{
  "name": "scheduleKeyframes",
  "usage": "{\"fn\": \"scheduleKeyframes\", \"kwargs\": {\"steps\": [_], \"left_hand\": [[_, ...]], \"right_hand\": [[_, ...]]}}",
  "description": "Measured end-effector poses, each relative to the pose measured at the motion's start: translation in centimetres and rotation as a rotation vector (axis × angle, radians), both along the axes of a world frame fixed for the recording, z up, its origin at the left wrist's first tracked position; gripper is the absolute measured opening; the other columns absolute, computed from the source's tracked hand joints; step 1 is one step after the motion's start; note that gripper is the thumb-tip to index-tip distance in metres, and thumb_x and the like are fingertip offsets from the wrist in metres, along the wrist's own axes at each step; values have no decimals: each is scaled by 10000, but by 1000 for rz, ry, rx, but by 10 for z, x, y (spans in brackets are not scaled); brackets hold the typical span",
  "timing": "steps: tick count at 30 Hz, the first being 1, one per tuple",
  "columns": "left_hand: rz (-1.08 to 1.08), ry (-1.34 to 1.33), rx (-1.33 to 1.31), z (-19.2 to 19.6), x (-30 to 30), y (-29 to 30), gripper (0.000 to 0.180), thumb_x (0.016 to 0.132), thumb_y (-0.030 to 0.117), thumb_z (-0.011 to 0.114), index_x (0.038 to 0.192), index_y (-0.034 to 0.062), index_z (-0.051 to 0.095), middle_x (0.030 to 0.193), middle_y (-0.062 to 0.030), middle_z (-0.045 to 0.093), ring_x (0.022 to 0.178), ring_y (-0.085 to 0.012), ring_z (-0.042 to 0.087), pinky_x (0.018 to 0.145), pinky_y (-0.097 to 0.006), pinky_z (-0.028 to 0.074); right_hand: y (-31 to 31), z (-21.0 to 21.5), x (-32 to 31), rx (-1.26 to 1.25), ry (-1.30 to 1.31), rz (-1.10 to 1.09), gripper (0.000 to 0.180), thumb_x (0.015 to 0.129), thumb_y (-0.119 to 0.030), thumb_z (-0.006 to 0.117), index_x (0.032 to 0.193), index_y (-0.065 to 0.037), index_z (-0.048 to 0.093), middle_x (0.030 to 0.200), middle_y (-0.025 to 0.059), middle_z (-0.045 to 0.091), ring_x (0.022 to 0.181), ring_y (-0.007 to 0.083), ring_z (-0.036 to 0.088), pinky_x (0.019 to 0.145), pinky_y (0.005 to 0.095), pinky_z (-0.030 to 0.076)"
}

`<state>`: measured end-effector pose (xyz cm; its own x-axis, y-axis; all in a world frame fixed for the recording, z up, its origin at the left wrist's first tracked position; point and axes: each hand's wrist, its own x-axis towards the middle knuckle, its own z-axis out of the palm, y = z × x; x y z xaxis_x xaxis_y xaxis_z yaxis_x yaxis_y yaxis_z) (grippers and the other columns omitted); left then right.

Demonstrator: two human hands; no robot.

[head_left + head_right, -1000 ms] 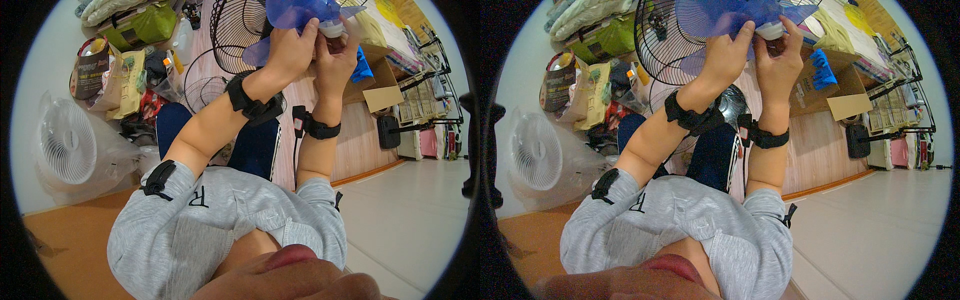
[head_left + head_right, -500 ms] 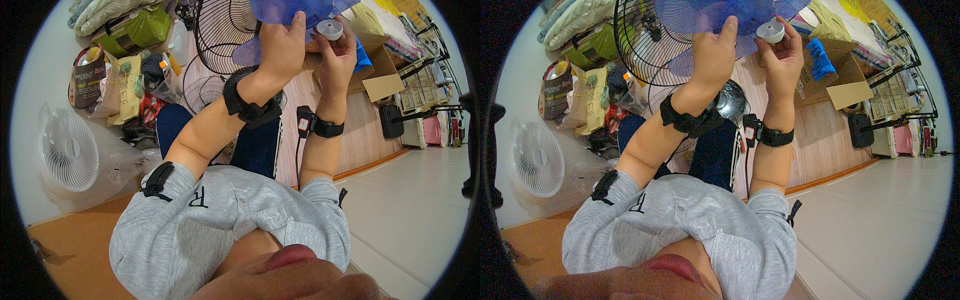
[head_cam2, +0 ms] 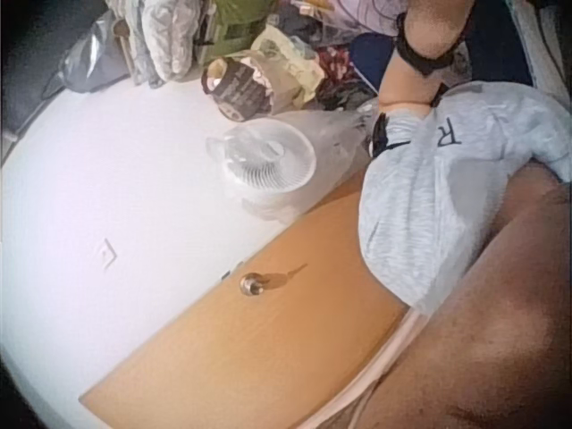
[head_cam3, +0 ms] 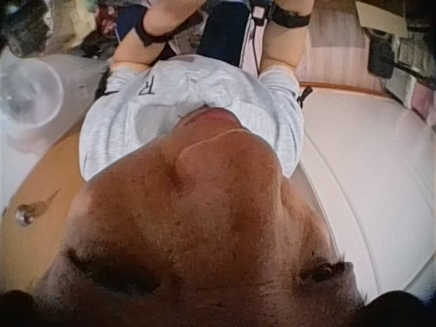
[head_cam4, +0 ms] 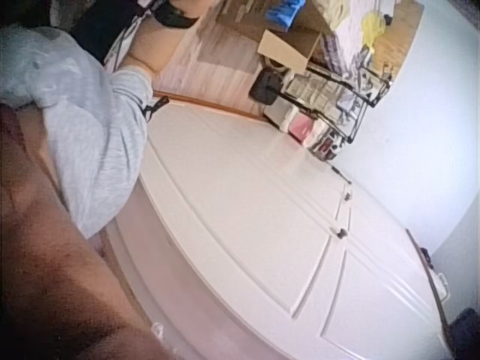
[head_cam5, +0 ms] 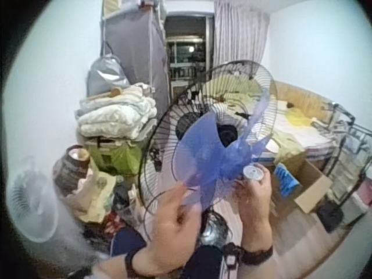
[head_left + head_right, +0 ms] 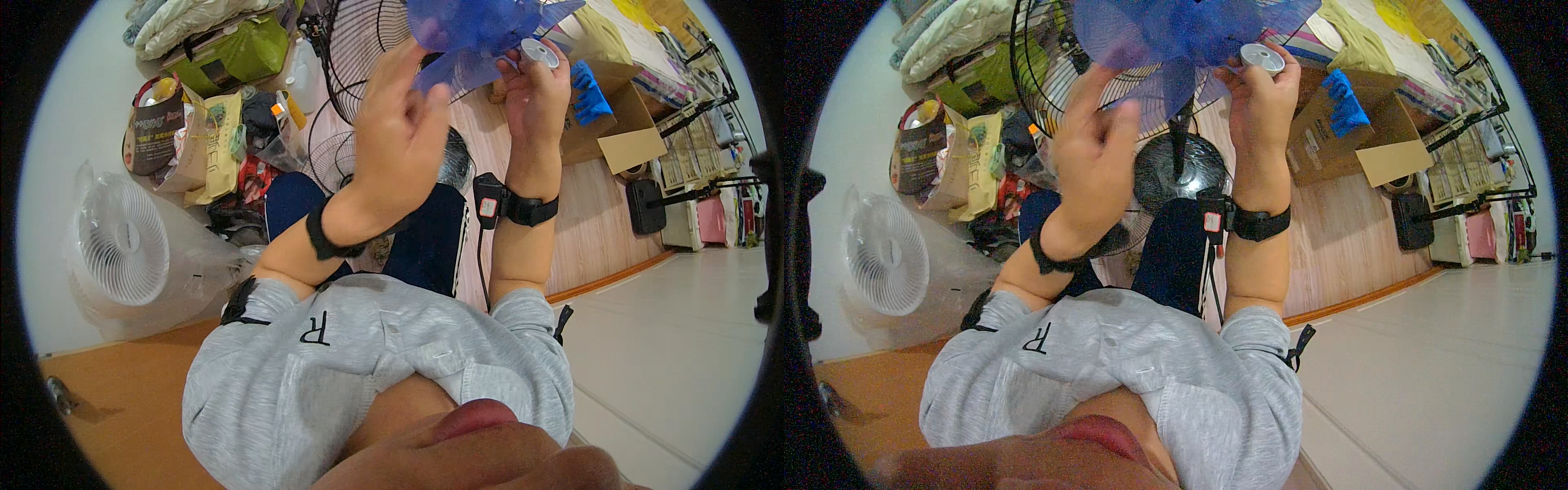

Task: The person assembles a standing fan by attaching a blue fan blade to the motor shaft, securing it with a white nut, and then fitting the front protective cage. The person uses a cloth to wipe the motor area during the process.

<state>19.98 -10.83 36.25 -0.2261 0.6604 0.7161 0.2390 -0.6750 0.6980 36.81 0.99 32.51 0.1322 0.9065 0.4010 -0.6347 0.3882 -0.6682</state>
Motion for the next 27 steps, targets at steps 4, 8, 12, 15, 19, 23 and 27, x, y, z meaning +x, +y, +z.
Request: {"fn": "scheduleKeyframes", "kwargs": {"steps": [4,8,12,15,19,23,27], "left_hand": [[-32,-134,62,-2,-45,-22,386,953,-50,487,1314,2,611,1089,-93,707,645,-50,530,594,-211,421],[-378,-326,380,-14,-113,4,274,950,-28,496,1168,19,658,999,-79,681,586,-65,408,511,-206,322],[-529,-531,245,-12,-191,38,249,974,37,491,1158,25,659,1034,-101,690,535,-69,365,484,-233,302],[-355,-526,-414,-9,-199,98,266,1039,195,533,1211,38,662,1073,-123,695,614,-128,512,529,-281,428],[-669,-112,-804,-49,-137,168,429,1068,362,544,1383,83,622,1161,-18,679,693,-51,502,606,-189,419],[-819,25,-941,-85,-103,190,442,1066,385,541,1372,77,626,1154,-23,684,724,-65,521,631,-209,429],[-872,46,-981,-97,-98,194,458,1064,407,538,1362,72,630,1147,-29,689,755,-79,540,655,-229,439]], "right_hand": [[-3,7,0,-19,100,86,496,894,10,590,1354,-8,407,1159,156,581,957,290,652,776,460,602],[-11,15,-6,-1,102,78,458,927,-39,633,1343,-5,446,1151,153,588,951,273,658,746,412,598],[-6,18,-16,33,-10,-85,425,960,-36,656,1342,-9,472,1104,127,616,918,225,665,737,361,592],[-9,11,-14,66,-158,-250,440,956,-46,692,1355,-17,507,1119,123,644,954,189,669,776,317,578],[-18,-2,-10,67,-547,-570,538,907,-99,796,1385,-24,561,1200,128,660,1058,183,661,906,295,542],[-22,-6,-6,130,-697,-765,677,818,-179,896,1399,-25,584,1229,103,657,1121,203,636,993,320,506],[-23,-1,-5,192,-874,-889,788,753,-230,940,1423,-29,577,1240,102,653,1147,213,624,1003,339,501]]}}
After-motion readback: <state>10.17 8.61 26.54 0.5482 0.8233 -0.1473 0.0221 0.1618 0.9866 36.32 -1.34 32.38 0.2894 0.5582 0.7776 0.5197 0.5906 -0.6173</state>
